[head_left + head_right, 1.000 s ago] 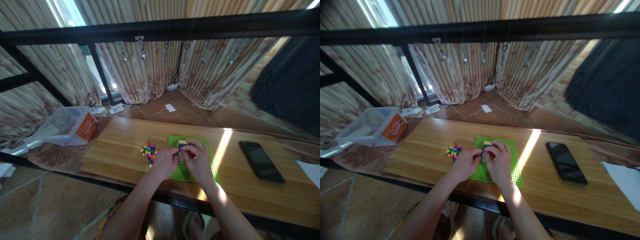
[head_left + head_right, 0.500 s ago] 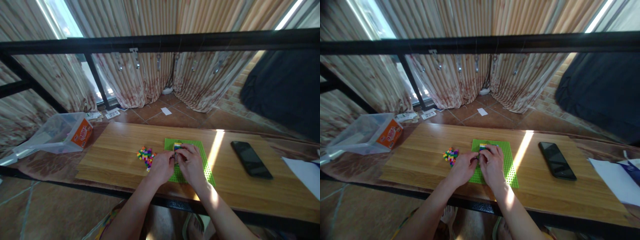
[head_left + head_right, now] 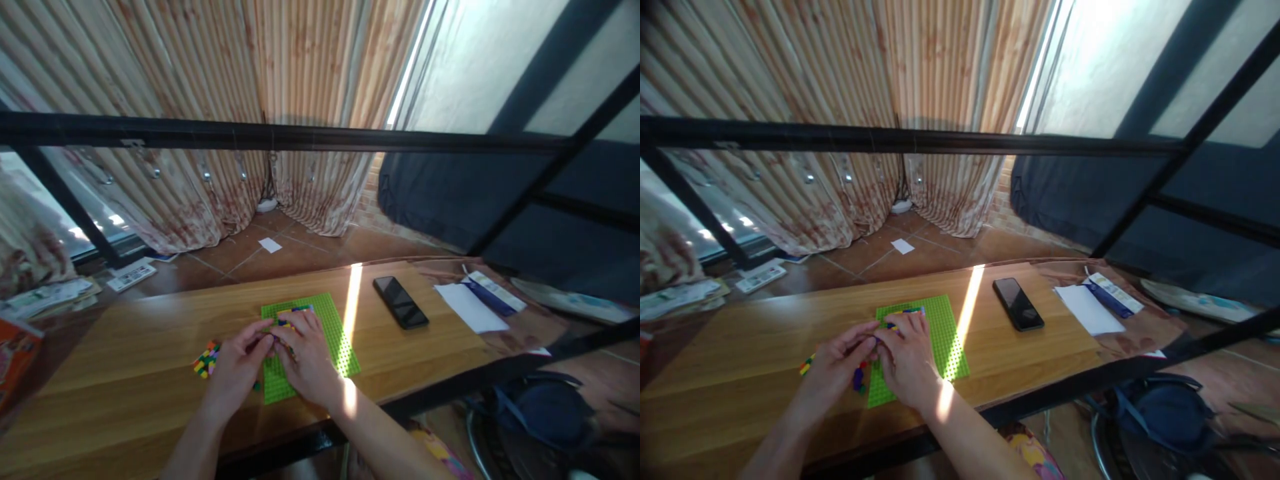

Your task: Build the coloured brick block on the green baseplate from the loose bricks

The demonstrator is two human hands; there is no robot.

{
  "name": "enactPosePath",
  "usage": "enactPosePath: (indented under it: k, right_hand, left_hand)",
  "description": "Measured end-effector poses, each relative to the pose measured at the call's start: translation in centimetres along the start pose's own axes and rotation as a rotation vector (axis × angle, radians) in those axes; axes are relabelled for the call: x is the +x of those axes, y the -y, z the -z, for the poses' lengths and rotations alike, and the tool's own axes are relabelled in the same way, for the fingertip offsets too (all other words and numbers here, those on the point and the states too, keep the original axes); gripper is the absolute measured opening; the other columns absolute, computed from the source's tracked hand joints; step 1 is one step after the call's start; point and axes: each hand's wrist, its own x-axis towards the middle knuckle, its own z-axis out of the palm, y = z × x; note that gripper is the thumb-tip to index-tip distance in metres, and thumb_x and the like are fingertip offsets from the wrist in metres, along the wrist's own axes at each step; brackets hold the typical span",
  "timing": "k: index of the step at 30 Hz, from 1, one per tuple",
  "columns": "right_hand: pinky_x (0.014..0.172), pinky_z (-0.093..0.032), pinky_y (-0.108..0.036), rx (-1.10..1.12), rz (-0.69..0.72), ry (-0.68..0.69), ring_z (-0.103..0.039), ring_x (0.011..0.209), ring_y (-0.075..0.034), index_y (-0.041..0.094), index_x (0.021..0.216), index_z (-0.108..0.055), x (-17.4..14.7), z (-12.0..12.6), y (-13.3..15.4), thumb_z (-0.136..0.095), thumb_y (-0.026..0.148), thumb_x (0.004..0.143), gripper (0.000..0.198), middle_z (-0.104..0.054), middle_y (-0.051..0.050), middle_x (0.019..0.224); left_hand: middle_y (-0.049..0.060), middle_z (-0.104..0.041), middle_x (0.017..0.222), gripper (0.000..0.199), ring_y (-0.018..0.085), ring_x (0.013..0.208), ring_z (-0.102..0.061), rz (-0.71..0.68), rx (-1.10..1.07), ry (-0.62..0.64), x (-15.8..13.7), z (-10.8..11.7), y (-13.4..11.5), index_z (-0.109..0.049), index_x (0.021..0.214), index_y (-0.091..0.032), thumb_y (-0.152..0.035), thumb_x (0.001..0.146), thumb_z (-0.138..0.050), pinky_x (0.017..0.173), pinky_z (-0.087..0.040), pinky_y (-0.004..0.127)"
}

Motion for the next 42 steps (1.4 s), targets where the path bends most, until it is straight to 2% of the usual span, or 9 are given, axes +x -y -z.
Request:
enactPosePath:
  k: [8, 15, 20, 24, 28, 33, 37, 42]
  right_hand:
    - [0.1, -0.038, -0.041, 0.138, 0.009, -0.078, -0.052, 0.106, -0.018, 0.028, 0.109, -0.065, 0.1, 0.0, -0.1, -0.064, 0.016, 0.084, 0.028, -0.065, -0.001, 0.111]
    - [0.094, -0.041, -0.04, 0.196, -0.085, -0.087, -0.055, 0.097, -0.019, 0.026, 0.094, -0.07, 0.4, 0.5, 0.3, -0.064, 0.018, 0.085, 0.013, -0.068, -0.002, 0.096]
    - [0.093, -0.041, -0.039, 0.251, -0.084, -0.128, -0.056, 0.097, -0.018, 0.026, 0.096, -0.07, 0.5, 1.1, 0.5, -0.063, 0.019, 0.087, 0.014, -0.068, -0.002, 0.098]
    - [0.093, -0.042, -0.04, 0.277, -0.091, -0.127, -0.056, 0.098, -0.019, 0.026, 0.097, -0.07, 0.5, 1.6, 0.8, -0.061, 0.02, 0.087, 0.015, -0.068, -0.002, 0.101]
    - [0.095, -0.041, -0.039, 0.309, -0.102, -0.128, -0.056, 0.098, -0.018, 0.023, 0.097, -0.068, 0.6, 1.5, 1.0, -0.062, 0.015, 0.085, 0.016, -0.068, -0.002, 0.101]
    - [0.098, -0.039, -0.04, 0.354, -0.136, -0.165, -0.057, 0.097, -0.017, 0.022, 0.095, -0.067, 0.9, 1.1, 0.9, -0.062, 0.011, 0.083, 0.017, -0.068, -0.002, 0.1]
    - [0.093, -0.043, -0.038, 0.394, -0.169, -0.181, -0.057, 0.095, -0.017, 0.022, 0.092, -0.067, 1.1, 1.0, 1.1, -0.06, 0.011, 0.085, 0.015, -0.068, -0.002, 0.096]
    - [0.089, -0.045, -0.037, 0.46, -0.255, -0.208, -0.058, 0.095, -0.017, 0.022, 0.089, -0.067, 1.5, 1.3, 1.8, -0.059, 0.013, 0.086, 0.013, -0.068, -0.003, 0.094]
  left_hand:
    - [0.008, -0.075, 0.094, 0.044, 0.02, 0.083, -0.068, 0.065, -0.137, 0.027, -0.3, -0.5, -1.3, -0.071, 0.104, -0.014, -0.041, 0.071, -0.072, 0.077, -0.053, 0.03]
    - [0.006, -0.075, 0.092, 0.037, 0.018, 0.081, -0.067, 0.085, -0.241, -0.014, -0.3, -1.1, -1.6, -0.073, 0.101, -0.016, -0.036, 0.069, -0.076, 0.077, -0.052, 0.027]
    - [0.007, -0.075, 0.092, 0.035, 0.016, 0.078, -0.066, 0.141, -0.401, -0.003, -0.6, -1.4, -2.2, -0.074, 0.1, -0.015, -0.033, 0.07, -0.076, 0.073, -0.051, 0.025]
    - [0.009, -0.074, 0.098, 0.032, 0.017, 0.085, -0.067, 0.162, -0.499, 0.01, -0.8, -1.6, -2.8, -0.076, 0.094, -0.015, -0.033, 0.067, -0.078, 0.077, -0.052, 0.024]
    - [0.009, -0.075, 0.099, 0.032, 0.018, 0.089, -0.068, 0.162, -0.482, -0.004, -0.4, -1.7, -2.7, -0.076, 0.093, -0.016, -0.032, 0.065, -0.08, 0.08, -0.053, 0.025]
    - [0.008, -0.075, 0.095, 0.036, 0.02, 0.088, -0.069, 0.157, -0.417, -0.085, 0.0, -2.0, -2.7, -0.076, 0.095, -0.017, -0.031, 0.063, -0.082, 0.079, -0.054, 0.026]
    - [0.009, -0.075, 0.097, 0.041, 0.025, 0.094, -0.069, 0.159, -0.403, -0.133, -0.1, -2.4, -3.5, -0.075, 0.096, -0.016, -0.036, 0.061, -0.082, 0.077, -0.056, 0.029]
    - [0.008, -0.076, 0.09, 0.041, 0.026, 0.094, -0.069, 0.177, -0.456, -0.2, 0.0, -2.8, -4.2, -0.076, 0.087, -0.017, -0.039, 0.054, -0.086, 0.073, -0.058, 0.028]
